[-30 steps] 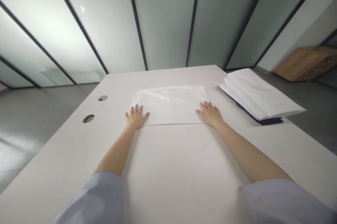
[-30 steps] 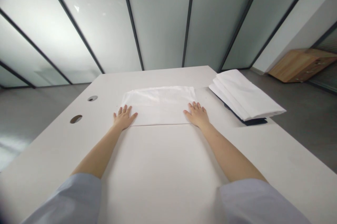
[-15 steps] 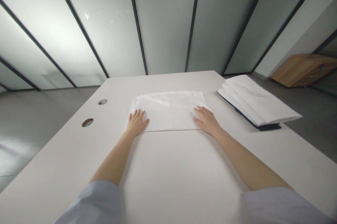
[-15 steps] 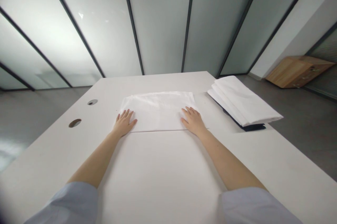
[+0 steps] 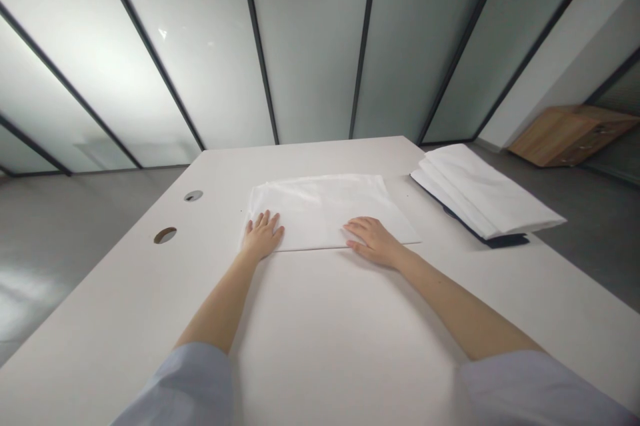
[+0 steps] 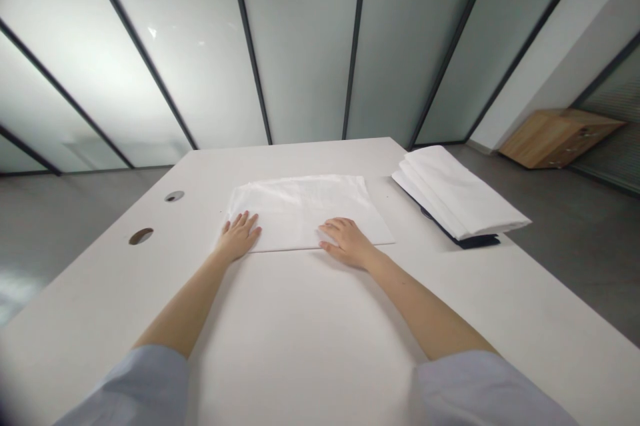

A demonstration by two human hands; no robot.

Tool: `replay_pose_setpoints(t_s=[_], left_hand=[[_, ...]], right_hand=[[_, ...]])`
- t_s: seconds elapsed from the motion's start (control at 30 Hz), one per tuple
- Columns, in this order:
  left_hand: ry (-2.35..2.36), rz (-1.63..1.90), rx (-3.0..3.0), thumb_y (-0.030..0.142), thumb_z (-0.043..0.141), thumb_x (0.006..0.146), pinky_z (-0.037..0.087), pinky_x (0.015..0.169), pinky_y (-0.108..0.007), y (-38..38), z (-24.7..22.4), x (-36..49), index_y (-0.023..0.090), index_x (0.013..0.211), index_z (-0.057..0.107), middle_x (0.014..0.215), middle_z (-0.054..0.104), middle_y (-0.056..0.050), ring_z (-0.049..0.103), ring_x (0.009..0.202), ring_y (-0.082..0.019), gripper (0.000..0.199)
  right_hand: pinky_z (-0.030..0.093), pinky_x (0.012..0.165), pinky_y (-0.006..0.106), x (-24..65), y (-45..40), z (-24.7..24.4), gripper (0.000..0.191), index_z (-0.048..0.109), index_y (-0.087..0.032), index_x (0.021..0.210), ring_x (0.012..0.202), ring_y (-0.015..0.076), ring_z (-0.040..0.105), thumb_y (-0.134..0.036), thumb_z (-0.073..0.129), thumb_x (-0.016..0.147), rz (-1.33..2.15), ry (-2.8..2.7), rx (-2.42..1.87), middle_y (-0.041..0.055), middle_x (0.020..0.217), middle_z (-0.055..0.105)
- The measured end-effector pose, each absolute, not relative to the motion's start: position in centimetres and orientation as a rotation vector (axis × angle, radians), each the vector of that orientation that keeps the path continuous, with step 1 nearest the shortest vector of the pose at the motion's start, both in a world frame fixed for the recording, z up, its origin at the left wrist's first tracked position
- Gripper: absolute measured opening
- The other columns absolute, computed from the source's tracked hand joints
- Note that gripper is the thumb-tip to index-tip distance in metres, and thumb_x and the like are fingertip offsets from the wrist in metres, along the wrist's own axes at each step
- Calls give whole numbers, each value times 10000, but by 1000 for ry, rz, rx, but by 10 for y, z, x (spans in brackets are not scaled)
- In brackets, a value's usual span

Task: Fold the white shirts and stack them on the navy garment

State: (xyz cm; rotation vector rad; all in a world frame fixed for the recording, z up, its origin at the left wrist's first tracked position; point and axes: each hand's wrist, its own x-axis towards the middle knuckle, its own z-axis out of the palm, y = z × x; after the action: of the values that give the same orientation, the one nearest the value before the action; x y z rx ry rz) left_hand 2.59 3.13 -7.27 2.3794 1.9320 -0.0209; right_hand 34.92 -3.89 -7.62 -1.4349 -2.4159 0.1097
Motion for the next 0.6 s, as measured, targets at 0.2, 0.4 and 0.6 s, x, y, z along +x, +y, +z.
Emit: replay_pose_setpoints(t_s=[0.2, 0.4, 0.6], left_hand=[[2196, 3, 2237, 429, 284, 947, 339, 1040, -524, 30, -62, 36, 187, 1446, 394, 1528, 339, -178, 342, 1388, -324, 566], [2121, -83, 2465, 496, 287, 940, 405, 905, -448, 21, -40, 52, 106, 988, 706, 928, 712, -193, 667, 926, -301, 574], [1503, -68, 2755, 498, 384, 921, 435, 836, -400, -17, -36, 98, 134, 871, 728, 821, 715, -169, 676, 860, -282, 504]], right_hand=[[403, 977, 447, 350, -35, -83, 424, 653, -216, 1191, 1117, 268, 546, -467, 405, 956, 26, -2349, -1318, 123, 1180, 635], [399, 973, 441, 354, -28, -84, 363, 666, -230, 1136, 1099, 262, 563, -420, 418, 951, -33, -2200, -1386, 100, 1145, 660], [412, 963, 436, 365, -22, -92, 395, 654, -194, 1145, 1120, 282, 560, -422, 394, 954, -29, -1979, -1703, 119, 1192, 648]])
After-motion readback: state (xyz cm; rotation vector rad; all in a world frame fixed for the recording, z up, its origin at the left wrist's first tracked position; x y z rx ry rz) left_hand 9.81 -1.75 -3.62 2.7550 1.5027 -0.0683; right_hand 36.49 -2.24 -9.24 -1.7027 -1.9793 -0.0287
